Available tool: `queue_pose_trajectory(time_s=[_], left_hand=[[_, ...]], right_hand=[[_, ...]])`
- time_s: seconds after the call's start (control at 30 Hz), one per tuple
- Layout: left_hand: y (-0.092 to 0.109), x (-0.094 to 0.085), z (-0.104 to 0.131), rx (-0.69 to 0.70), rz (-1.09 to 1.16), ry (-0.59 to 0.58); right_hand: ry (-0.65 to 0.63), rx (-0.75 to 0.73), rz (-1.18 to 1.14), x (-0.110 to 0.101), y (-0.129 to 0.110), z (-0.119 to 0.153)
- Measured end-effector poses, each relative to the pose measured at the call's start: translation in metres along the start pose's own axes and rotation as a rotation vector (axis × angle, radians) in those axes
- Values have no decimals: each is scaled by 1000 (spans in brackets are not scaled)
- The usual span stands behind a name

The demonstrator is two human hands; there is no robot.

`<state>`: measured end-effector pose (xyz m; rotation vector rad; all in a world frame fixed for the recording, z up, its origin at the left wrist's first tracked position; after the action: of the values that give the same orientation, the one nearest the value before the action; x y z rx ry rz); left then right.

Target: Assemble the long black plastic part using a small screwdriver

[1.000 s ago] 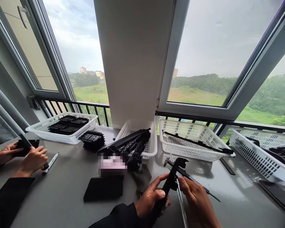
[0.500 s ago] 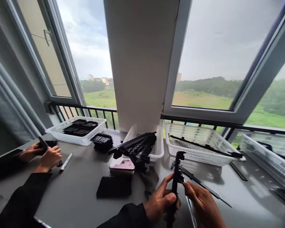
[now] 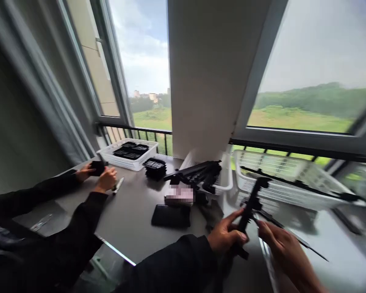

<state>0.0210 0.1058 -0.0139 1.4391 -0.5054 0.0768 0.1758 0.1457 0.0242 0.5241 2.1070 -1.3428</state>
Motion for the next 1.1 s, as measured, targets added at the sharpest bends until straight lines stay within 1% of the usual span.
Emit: queue_pose_trajectory(time_s=[0.03, 0.07, 0.13, 0.23, 0.33, 0.43, 0.57, 0.67, 0.87, 0.97, 1.1], left_hand=[[5, 0, 0, 29, 2, -9], [8, -2, 0, 58, 9, -17], [12, -3, -4, 94, 31, -51], [13, -5, -8, 125, 48, -85], [14, -8, -6, 141, 52, -67], [16, -9, -4, 139, 53, -52], [17, -10, -4, 131, 54, -77], [13, -13, -4, 108, 63, -77], [-6, -26, -8, 23, 118, -65], [-13, -34, -13, 8, 122, -80], [-21, -46, -17, -1, 148, -35]], right_hand=[[-53, 6, -1, 3, -13, -2], [-68, 4, 5, 4, -23, -6], [-72, 21, 36, 3, -29, -13], [-54, 47, 75, 0, -24, -15], [-40, 50, 89, 1, -21, -10], [-50, 43, 89, 6, -22, -7], [-58, 62, 94, 12, -18, -10], [-38, 94, 103, 11, -12, -11], [2, 120, 117, 10, -6, -15], [21, 116, 132, 14, -6, -20], [17, 88, 158, 23, -10, -25]])
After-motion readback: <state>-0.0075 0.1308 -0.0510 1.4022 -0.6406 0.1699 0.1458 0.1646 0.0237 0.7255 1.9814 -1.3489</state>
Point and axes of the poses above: each hand's wrist, its own z-axis away from the middle knuckle, its own x-axis out of the palm, y = z × x, the point moved 9 cm from there along -z, towards the middle knuckle, and after that the axes turned 1 degree about -z, right-handed, at the moved point
